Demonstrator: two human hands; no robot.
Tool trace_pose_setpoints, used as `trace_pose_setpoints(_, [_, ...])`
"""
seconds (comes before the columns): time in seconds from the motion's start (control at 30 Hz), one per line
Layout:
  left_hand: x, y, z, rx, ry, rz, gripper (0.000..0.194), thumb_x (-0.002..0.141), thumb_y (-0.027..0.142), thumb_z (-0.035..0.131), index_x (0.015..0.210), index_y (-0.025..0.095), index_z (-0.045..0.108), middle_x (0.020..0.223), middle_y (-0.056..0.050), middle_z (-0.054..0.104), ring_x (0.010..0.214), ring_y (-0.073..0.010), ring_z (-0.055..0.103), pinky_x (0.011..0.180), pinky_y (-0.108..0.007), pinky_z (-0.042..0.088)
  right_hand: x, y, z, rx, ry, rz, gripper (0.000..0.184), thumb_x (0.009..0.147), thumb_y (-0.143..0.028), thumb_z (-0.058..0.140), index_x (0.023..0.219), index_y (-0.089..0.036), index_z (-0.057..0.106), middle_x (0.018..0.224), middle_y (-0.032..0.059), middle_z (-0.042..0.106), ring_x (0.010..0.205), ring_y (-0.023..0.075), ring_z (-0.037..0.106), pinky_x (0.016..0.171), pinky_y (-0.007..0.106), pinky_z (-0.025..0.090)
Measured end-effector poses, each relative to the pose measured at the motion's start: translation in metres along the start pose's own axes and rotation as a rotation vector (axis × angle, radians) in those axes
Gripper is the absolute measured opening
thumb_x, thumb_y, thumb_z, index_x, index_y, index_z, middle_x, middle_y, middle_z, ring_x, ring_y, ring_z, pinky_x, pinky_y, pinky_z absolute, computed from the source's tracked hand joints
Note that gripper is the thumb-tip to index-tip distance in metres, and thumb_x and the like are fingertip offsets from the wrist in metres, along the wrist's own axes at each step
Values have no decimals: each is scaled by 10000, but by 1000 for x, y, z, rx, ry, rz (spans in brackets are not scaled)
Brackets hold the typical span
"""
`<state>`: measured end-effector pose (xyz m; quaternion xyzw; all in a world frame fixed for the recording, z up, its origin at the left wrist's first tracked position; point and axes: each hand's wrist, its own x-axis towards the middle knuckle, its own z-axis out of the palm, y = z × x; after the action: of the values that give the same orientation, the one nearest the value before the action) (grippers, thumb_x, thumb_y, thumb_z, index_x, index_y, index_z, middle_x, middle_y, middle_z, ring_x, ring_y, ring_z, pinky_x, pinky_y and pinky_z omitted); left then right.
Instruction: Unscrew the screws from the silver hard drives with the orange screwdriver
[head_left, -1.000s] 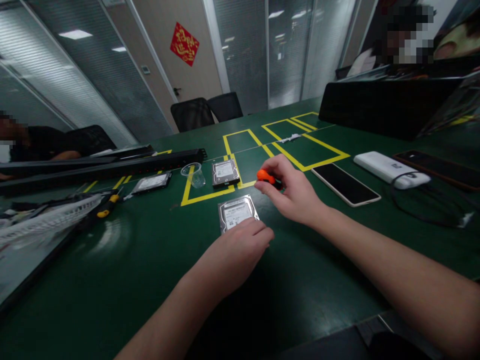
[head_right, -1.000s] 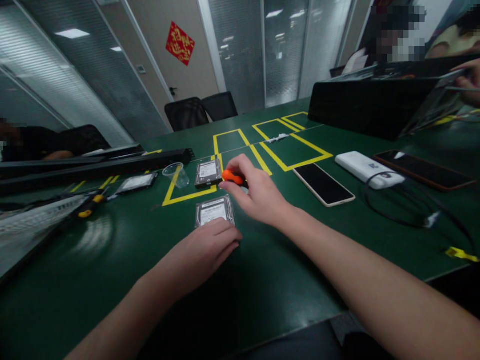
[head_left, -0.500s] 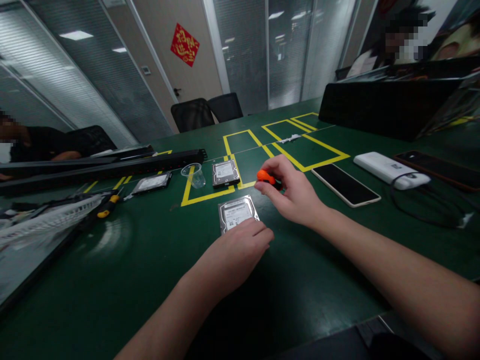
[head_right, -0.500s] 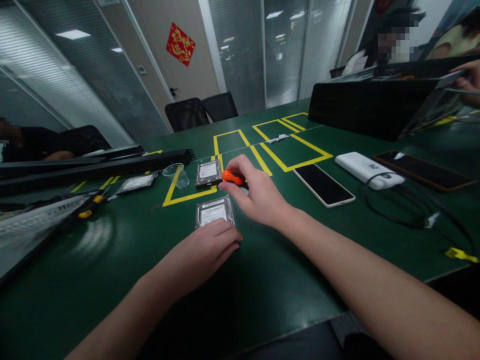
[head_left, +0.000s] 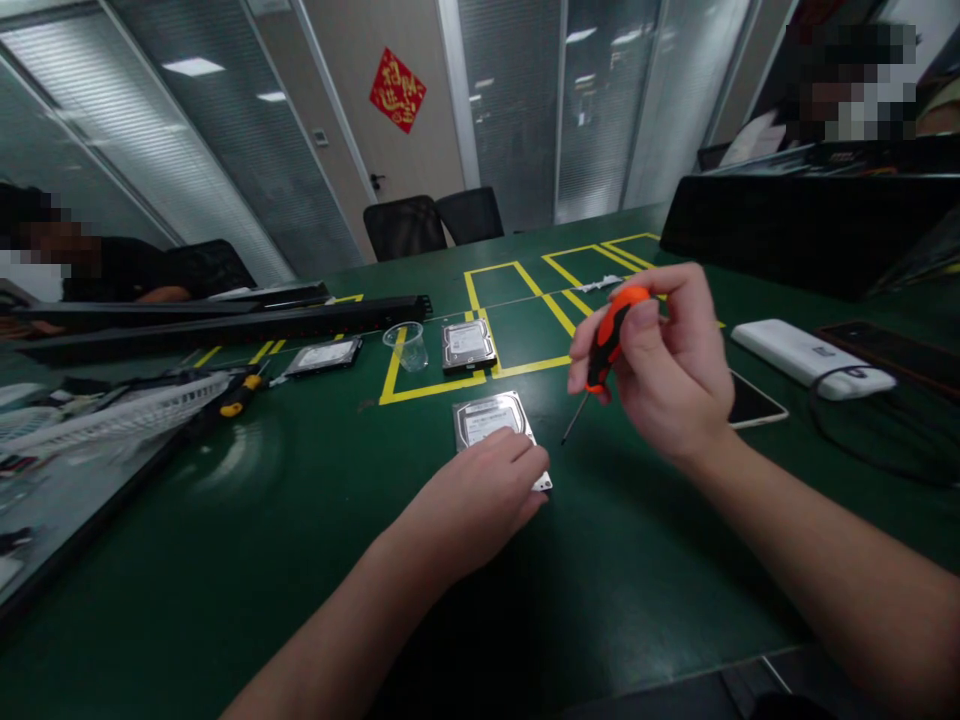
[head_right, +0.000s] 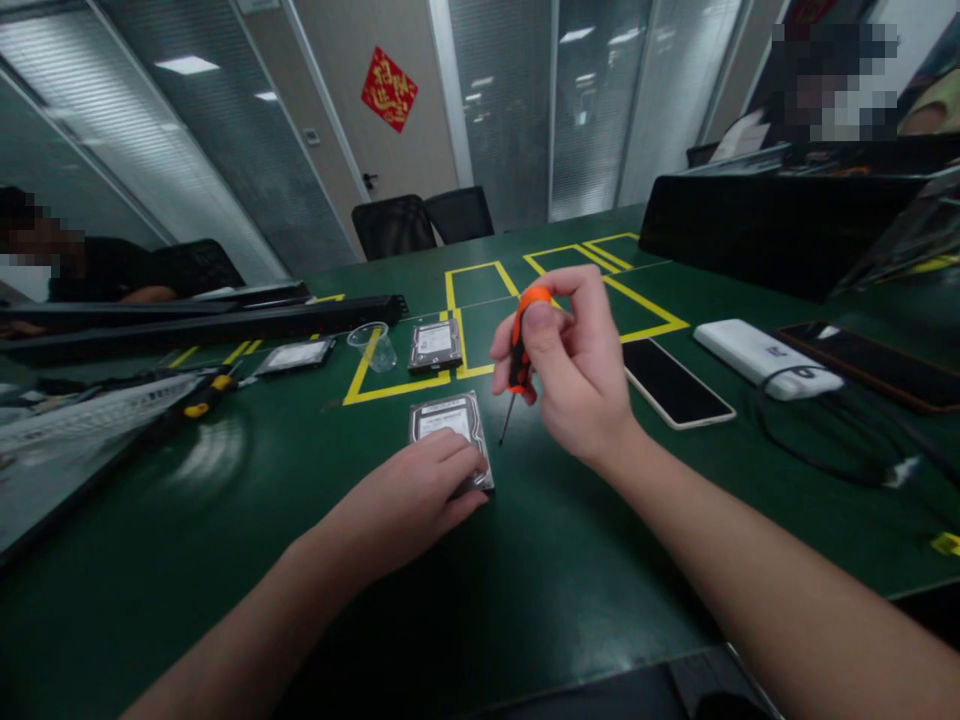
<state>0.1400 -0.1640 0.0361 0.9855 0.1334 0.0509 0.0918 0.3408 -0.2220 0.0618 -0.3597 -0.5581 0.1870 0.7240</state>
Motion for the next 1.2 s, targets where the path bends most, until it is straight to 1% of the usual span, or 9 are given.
trace_pose_setpoints(0.1, [0,0,2,-8,6,-5,71,1005,199,680,1043,176,624,1111,-74,675,989,-230,617,864,-375,532,-5,6,5,30,-71,57,279,1061,-522,598,1072,-306,423,834,-35,684,570,143,687,407,252,422])
trace_pose_setpoints(0.23, [0,0,2,-19,15,-12,69,999,194,680,1023,176,618,1093,-76,681,970,-227,623,867,-370,541,-10,11,10,16,-139,81,264,1076,-516,573,1077,-300,420,817,-40,677,566,136,673,428,254,449])
trace_pose_setpoints(0.33, [0,0,2,-19,15,-11,72,995,194,686,1020,174,622,1085,-79,684,963,-227,626,878,-371,547,-13,14,12,14,-189,75,234,1080,-472,584,1076,-289,439,783,-49,650,545,122,646,429,251,442])
trace_pose_setpoints(0.43, [0,-1,3,-3,19,-7,68,997,194,682,1024,169,624,1082,-83,684,961,-229,627,891,-380,552,-15,17,14,44,-222,96,200,1086,-430,585,1096,-278,456,783,-49,647,558,117,652,443,248,447])
trace_pose_setpoints(0.57, [0,-1,4,-2,20,-6,59,1002,198,672,1029,172,626,1072,-79,685,955,-224,630,901,-381,559,-16,20,15,53,-232,125,213,1083,-440,585,1098,-273,455,788,-43,653,567,121,655,446,249,444])
trace_pose_setpoints(0.8, [0,0,4,-12,26,-9,63,993,191,682,1023,165,633,1054,-80,688,942,-222,633,899,-380,562,-17,21,14,56,-247,115,181,1093,-391,583,1096,-264,455,805,-48,649,572,105,657,451,239,447])
trace_pose_setpoints(1.03, [0,-1,5,-4,34,-6,48,1007,201,660,1020,168,627,1040,-79,684,944,-220,635,906,-382,563,-16,19,16,37,-245,128,248,1071,-455,606,1080,-275,435,781,-52,642,562,117,651,446,253,442])
trace_pose_setpoints(1.2, [0,0,4,0,34,-5,64,998,196,674,1038,166,634,1055,-82,685,936,-222,631,900,-384,566,-16,20,16,41,-261,130,221,1082,-433,592,1083,-274,438,791,-53,636,565,114,651,438,248,439])
